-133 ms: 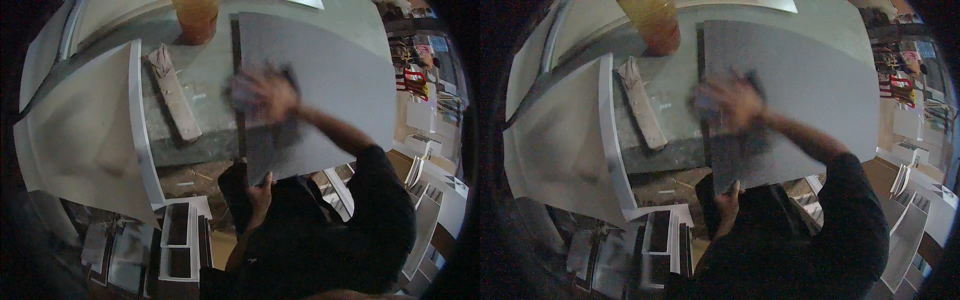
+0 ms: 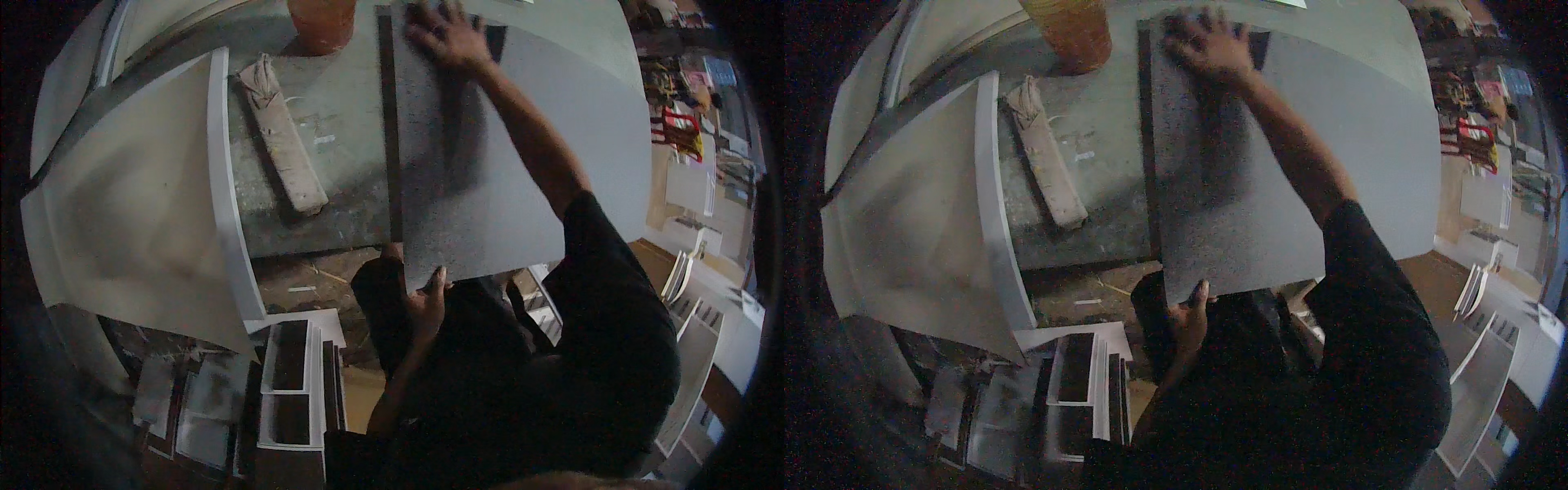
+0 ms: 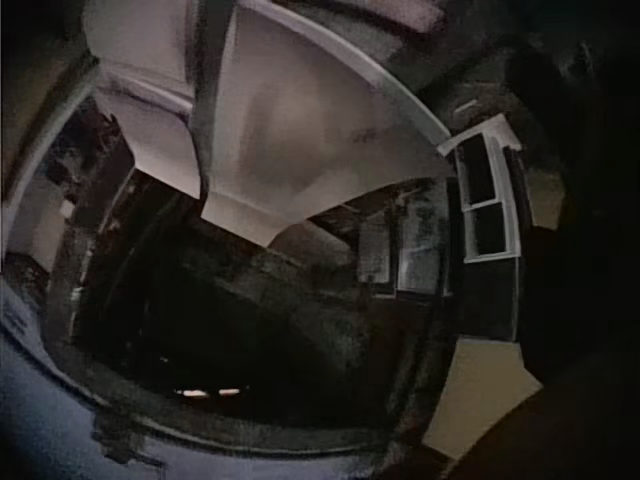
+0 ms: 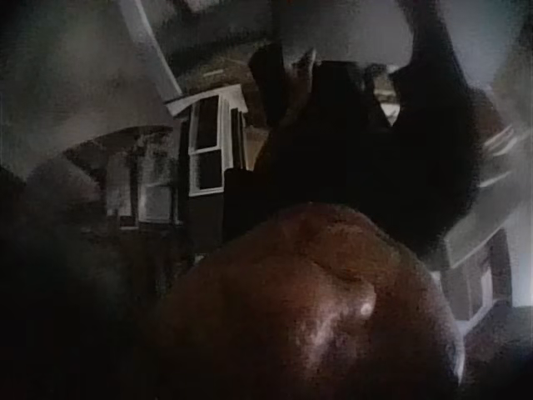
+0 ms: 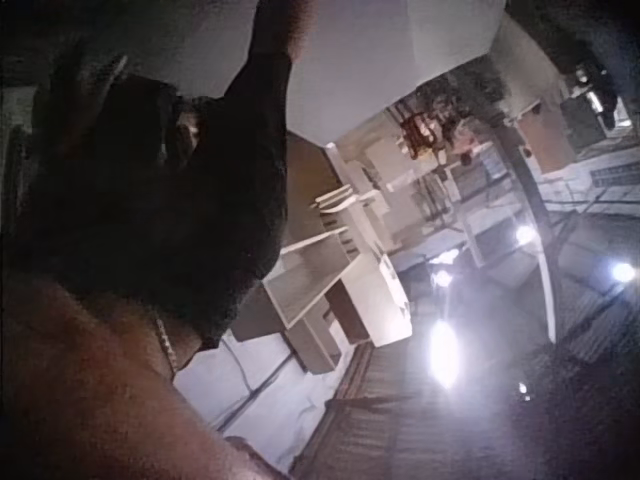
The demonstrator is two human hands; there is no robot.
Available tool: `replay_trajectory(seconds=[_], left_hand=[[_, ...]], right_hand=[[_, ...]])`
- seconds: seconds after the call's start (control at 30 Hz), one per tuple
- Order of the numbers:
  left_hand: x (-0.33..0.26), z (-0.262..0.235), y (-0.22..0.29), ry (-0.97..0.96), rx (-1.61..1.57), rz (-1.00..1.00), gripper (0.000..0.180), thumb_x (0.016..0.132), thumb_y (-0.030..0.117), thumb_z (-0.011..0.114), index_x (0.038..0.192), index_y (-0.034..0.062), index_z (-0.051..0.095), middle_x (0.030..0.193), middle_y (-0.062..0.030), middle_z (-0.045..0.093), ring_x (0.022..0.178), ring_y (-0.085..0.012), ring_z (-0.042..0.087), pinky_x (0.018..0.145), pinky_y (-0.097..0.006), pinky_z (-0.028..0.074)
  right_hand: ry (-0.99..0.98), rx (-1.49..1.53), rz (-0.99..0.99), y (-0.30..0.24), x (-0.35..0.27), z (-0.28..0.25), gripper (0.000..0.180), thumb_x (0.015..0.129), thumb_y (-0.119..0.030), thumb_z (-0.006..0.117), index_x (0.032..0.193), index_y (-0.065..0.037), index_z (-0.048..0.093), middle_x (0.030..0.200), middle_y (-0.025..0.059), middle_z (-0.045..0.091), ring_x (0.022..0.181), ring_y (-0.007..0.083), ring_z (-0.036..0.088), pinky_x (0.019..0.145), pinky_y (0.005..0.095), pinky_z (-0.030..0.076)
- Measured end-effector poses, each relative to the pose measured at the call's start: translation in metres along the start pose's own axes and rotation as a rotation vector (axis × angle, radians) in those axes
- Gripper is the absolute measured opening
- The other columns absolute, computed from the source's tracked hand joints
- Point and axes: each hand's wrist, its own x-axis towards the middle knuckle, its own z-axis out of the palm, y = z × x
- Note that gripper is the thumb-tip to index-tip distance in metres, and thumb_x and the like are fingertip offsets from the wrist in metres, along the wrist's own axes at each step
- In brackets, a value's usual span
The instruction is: The person spreads glue onto a series of rectangular panels using a piece of scrap wood as a spreader. The person pours liquid glue from a plastic bottle and then uses the wood scrap to evenly coat the surface of each panel.
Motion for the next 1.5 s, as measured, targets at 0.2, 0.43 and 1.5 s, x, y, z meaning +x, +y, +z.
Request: replay_trajectory(seconds=[0.2,0.43,1.5], left_hand=[[0.002,-0.004,-0.005,0.111,-0.065,0.031,0.045,0.089,0.0,0.069,0.127,-0.0047,0.046,0.106,-0.0136,0.064,0.082,-0.0188,0.067,0.071,-0.031,0.06],[0.001,0.01,0.007,0.028,-0.133,0.137,0.03,0.087,0.005,0.072,0.112,-0.0041,0.057,0.1,-0.0121,0.066,0.077,-0.0182,0.067,0.066,-0.031,0.059],[0.21,0.119,0.181,0.076,1.579,0.965,0.08,0.096,0.065,0.037,0.157,0.0175,0.018,0.162,-0.0182,0.013,0.15,-0.0376,0.007,0.114,-0.066,0.002]], right_hand=[[-0.301,0.315,-0.63,-0.131,-0.135,-0.09,0.08,0.08,-0.054,0.06,0.152,-0.029,0.036,0.162,0.0118,0.022,0.15,0.0328,0.016,0.116,0.0684,0.002],[0.048,0.034,0.125,0.009,0.03,-0.019,0.06,0.092,-0.056,0.05,0.145,-0.027,0.047,0.154,0.012,0.039,0.145,0.0322,0.03,0.111,0.0671,0.017],[-0.158,1.126,0.33,-0.172,-0.307,-0.073,0.064,0.081,-0.041,0.064,0.141,-0.024,0.052,0.16,0.0071,0.027,0.15,0.0348,0.017,0.115,0.068,0.01]])
